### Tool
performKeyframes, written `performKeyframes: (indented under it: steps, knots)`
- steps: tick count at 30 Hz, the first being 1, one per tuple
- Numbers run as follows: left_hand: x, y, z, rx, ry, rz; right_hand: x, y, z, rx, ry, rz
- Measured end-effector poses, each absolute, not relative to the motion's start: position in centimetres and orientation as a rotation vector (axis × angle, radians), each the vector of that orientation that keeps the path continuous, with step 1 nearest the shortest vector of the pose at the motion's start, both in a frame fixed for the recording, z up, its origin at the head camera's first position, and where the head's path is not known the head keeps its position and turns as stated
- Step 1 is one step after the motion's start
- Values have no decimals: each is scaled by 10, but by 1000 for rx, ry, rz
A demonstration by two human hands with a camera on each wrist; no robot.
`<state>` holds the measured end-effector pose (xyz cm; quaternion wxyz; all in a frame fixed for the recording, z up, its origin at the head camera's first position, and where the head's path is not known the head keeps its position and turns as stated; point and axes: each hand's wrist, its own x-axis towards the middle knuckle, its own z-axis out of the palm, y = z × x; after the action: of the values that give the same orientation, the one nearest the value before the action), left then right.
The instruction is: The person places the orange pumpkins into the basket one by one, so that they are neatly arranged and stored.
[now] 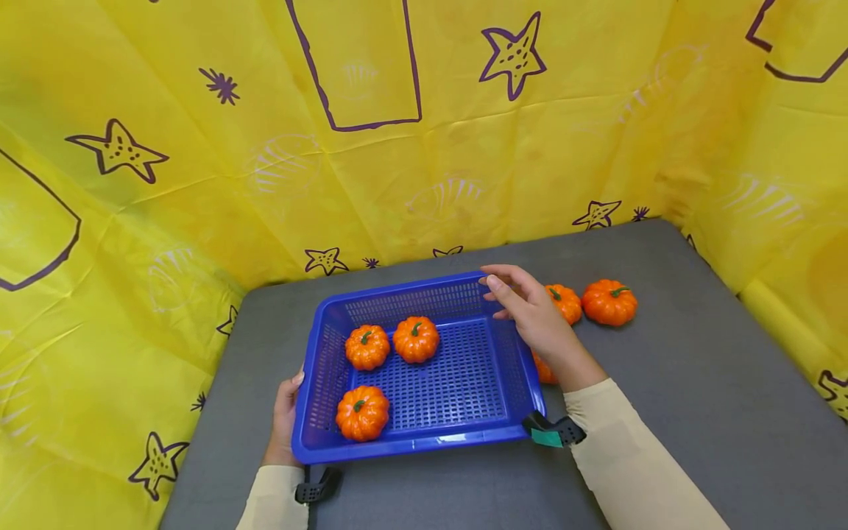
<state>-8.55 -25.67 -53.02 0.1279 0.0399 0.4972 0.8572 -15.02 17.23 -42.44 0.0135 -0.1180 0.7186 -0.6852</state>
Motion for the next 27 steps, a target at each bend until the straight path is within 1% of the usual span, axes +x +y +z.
performKeyframes:
  steps: [13, 27]
  knots:
    - [-86, -259, -532, 163, 1431, 2495, -142, 199, -430, -295, 2328, -2088]
    - [-87, -258, -532, 140, 1459, 2478, -130, 233, -453, -160, 2518, -1977]
